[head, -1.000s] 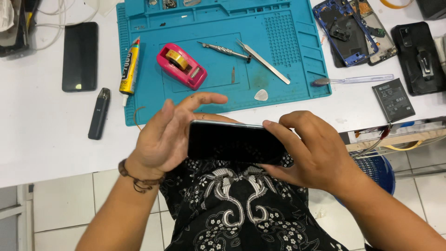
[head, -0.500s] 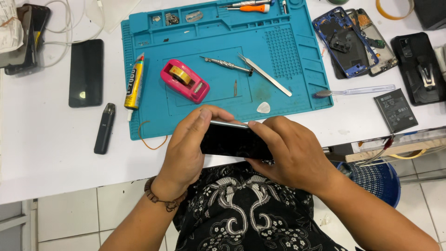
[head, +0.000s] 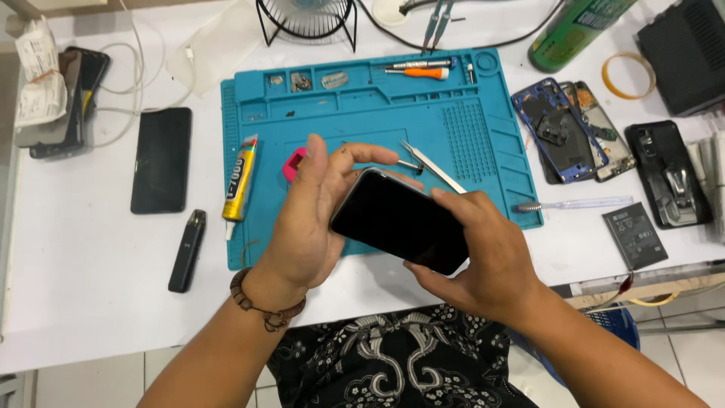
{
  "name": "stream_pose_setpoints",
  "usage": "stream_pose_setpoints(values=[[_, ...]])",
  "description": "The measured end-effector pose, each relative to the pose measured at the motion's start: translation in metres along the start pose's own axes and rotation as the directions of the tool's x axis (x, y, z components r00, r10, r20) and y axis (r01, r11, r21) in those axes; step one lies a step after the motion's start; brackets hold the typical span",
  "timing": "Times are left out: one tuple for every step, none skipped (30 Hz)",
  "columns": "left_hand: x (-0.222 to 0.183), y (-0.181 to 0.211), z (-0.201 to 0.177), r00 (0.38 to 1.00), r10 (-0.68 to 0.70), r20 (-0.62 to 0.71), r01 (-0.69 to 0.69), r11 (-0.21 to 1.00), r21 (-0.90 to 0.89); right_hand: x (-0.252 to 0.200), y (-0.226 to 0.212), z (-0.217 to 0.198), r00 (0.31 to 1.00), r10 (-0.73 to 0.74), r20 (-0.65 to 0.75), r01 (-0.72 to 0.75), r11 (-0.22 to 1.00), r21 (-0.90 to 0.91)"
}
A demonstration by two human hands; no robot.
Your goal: The person holds a smartphone and uses a metal prying tool to work along the device's edges and seams. They connect a charging cable to the phone, then disconnect it. The person continues to pry at the phone's frame and later handles a small cylindrical component, possibly a SIM tray or connector, using their fingers.
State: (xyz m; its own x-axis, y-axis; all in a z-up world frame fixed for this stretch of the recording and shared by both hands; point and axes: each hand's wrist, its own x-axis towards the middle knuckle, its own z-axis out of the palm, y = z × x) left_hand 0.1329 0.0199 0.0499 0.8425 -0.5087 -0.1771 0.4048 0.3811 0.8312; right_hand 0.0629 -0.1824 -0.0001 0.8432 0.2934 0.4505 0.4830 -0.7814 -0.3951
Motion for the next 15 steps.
stream_pose_setpoints(values=[[0.004,0.004,-0.002,1.0,-0.028,0.01,0.028,0.998,-0.062,0.006,0.0,-0.005,0.997,0.081,0.008,-0.081,0.995,0.054],[0.009,0.008,-0.004,0.998,-0.056,0.021,0.058,0.991,-0.123,0.012,-0.001,-0.009,0.987,0.16,0.02,-0.162,0.981,0.108],[0.013,0.008,-0.005,0.998,-0.05,0.028,0.053,0.991,-0.122,0.019,0.001,-0.013,0.987,0.157,0.014,-0.158,0.982,0.102],[0.017,0.008,-0.006,0.996,0.041,0.076,-0.031,0.992,-0.125,0.025,0.003,-0.017,0.986,0.168,-0.016,-0.165,0.98,0.114],[0.021,0.008,-0.007,0.983,0.131,0.125,-0.115,0.985,-0.129,0.032,0.004,-0.022,0.983,0.179,-0.05,-0.172,0.977,0.127],[0.026,0.004,-0.008,0.981,0.137,0.134,-0.121,0.985,-0.126,0.039,0.006,-0.024,0.982,0.176,-0.061,-0.168,0.978,0.122],[0.031,0.0,-0.009,0.973,0.192,0.128,-0.18,0.979,-0.1,0.045,0.007,-0.026,0.972,0.22,-0.08,-0.208,0.968,0.137],[0.037,-0.005,-0.01,0.961,0.247,0.122,-0.239,0.968,-0.074,0.051,0.009,-0.028,0.96,0.264,-0.098,-0.248,0.957,0.152],[0.04,-0.008,-0.01,0.96,0.249,0.131,-0.242,0.968,-0.071,0.057,0.011,-0.028,0.959,0.264,-0.108,-0.246,0.958,0.15],[0.043,-0.011,-0.01,0.931,0.321,0.173,-0.31,0.947,-0.084,0.063,0.013,-0.029,0.956,0.268,-0.12,-0.248,0.956,0.156],[0.045,-0.014,-0.01,0.897,0.39,0.211,-0.376,0.921,-0.102,0.068,0.015,-0.028,0.954,0.272,-0.13,-0.25,0.954,0.163],[0.046,-0.01,-0.004,0.894,0.391,0.217,-0.378,0.92,-0.1,0.072,0.016,-0.028,0.953,0.271,-0.137,-0.249,0.955,0.161],[0.046,-0.005,0.001,0.889,0.41,0.203,-0.415,0.91,-0.015,0.077,0.018,-0.027,0.959,0.25,-0.137,-0.228,0.961,0.155],[0.045,-0.001,0.006,0.883,0.429,0.19,-0.448,0.891,0.071,0.082,0.018,-0.025,0.964,0.228,-0.137,-0.208,0.967,0.149],[0.048,-0.003,0.005,0.881,0.434,0.189,-0.453,0.888,0.074,0.086,0.019,-0.024,0.965,0.222,-0.139,-0.201,0.968,0.151]])
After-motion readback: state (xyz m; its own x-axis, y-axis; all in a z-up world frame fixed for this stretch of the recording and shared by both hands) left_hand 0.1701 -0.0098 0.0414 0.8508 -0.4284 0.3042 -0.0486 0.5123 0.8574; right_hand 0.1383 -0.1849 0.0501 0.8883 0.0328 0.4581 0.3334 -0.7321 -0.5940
